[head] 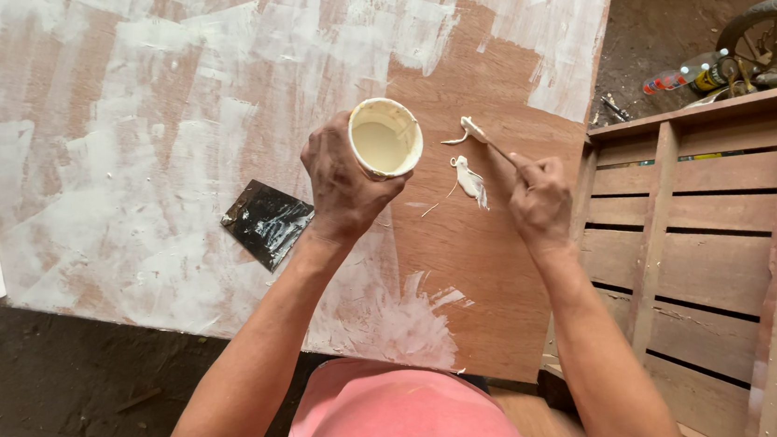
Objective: The person applies white putty to a wooden board using a metal scraper, picking up putty from a small cup and spreading it across the surface with repeated strokes.
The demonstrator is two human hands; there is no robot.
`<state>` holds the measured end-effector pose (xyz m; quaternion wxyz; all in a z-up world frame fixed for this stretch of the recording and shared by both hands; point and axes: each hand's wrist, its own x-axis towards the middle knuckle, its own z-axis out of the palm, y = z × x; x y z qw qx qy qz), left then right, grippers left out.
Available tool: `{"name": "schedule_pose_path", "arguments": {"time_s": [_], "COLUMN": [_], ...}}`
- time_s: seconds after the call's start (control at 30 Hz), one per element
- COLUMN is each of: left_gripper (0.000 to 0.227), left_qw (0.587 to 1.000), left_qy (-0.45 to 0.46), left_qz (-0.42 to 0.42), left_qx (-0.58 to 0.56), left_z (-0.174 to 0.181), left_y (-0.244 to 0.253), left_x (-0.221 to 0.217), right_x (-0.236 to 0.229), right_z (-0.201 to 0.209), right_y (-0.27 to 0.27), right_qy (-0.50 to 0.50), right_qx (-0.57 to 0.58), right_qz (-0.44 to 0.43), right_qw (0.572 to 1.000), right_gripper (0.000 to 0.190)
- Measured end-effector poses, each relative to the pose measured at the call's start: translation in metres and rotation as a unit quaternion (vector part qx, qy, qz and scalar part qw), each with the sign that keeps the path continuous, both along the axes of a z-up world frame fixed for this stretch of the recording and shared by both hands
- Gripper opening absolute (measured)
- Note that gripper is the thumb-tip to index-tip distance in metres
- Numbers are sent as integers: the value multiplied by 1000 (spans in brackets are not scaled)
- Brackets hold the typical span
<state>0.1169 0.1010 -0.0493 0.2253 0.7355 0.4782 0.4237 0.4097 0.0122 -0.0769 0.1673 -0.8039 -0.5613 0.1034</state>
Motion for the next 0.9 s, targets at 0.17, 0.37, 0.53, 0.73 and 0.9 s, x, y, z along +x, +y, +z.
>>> {"name": "schedule_pose_path", "arguments": {"time_s": [0.17,0.37,0.53,0.73,0.9], "left_gripper": [99,95,95,95,95], "left_qw": [999,997,995,992,991], "left_qy": [-27,-62,-80,-110,-121], "left_qz": [-3,-35,-42,-55,-56], "left_qx": [-41,-3,-41,-39,-17], "left_z": [6,15,12,8,2], "left_y": [-7,-22,-39,-51,-41], "left_x": [-13,-24,-25,-36,-58], "right_x": [-2,9,-2,-16,-36], "right_z": [-2,24,2,-10,70], "right_y": [-25,-51,-52,-115,-133], "right_qy": [-117,-103,-114,-174,-125], "right_qx": [120,99,17,32,-85], "right_qz": [94,39,-17,40,-98], "right_qw": [981,989,993,983,984], "right_gripper": [30,33,30,50,28]}}
